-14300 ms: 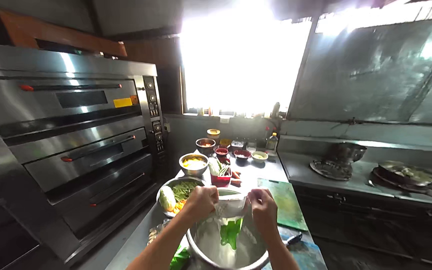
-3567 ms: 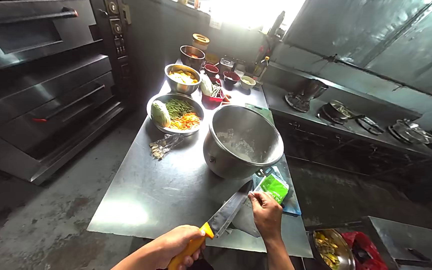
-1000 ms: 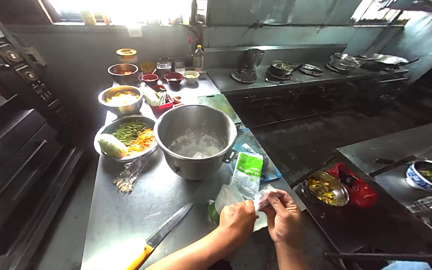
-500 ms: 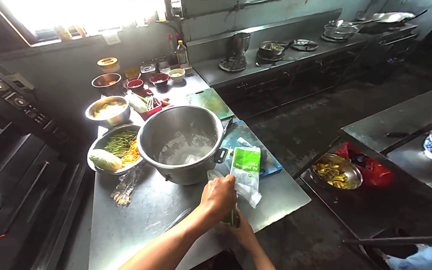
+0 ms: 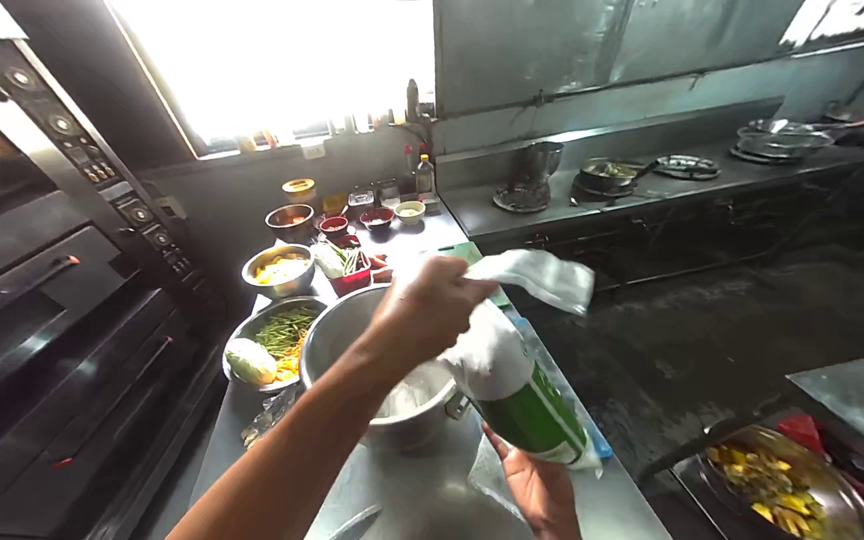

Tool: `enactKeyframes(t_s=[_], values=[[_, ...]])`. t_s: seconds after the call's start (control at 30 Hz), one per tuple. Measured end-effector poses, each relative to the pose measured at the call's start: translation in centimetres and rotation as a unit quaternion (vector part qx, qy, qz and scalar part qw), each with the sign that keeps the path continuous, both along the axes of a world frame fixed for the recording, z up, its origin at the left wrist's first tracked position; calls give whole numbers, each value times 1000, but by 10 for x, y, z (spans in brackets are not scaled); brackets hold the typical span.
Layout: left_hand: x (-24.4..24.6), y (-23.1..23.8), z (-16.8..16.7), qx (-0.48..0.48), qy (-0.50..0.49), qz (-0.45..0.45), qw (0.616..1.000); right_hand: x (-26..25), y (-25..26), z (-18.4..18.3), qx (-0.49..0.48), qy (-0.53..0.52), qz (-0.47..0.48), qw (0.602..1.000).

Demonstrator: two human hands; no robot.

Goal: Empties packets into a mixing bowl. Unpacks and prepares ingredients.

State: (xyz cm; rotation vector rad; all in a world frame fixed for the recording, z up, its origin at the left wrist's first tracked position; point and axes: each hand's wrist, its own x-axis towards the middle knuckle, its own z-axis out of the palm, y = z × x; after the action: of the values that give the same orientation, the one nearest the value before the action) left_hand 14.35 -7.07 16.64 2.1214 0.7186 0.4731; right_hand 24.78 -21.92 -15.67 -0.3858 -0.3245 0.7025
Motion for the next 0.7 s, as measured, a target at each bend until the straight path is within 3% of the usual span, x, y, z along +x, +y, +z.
enactKeyframes(t_s=[0.13,0.27,0.37,0.43,0.57,0.7], values=[[-8,59,-21,-155,-78,112,978,50,44,53,-50,-61,-48,996],[-29,112,-102,-243,-120,211,939,78,86,100,-172,-211,-106,956],[-44,128,-169,-290,-95,272,913,80,115,122,-194,-337,-128,913],[-48,131,-193,-312,-71,299,899,76,133,139,-206,-432,-127,869],[-57,136,-215,-345,5,315,884,50,155,178,-260,-586,-130,756],[-63,140,-221,-363,37,308,879,29,174,208,-277,-599,-145,737]])
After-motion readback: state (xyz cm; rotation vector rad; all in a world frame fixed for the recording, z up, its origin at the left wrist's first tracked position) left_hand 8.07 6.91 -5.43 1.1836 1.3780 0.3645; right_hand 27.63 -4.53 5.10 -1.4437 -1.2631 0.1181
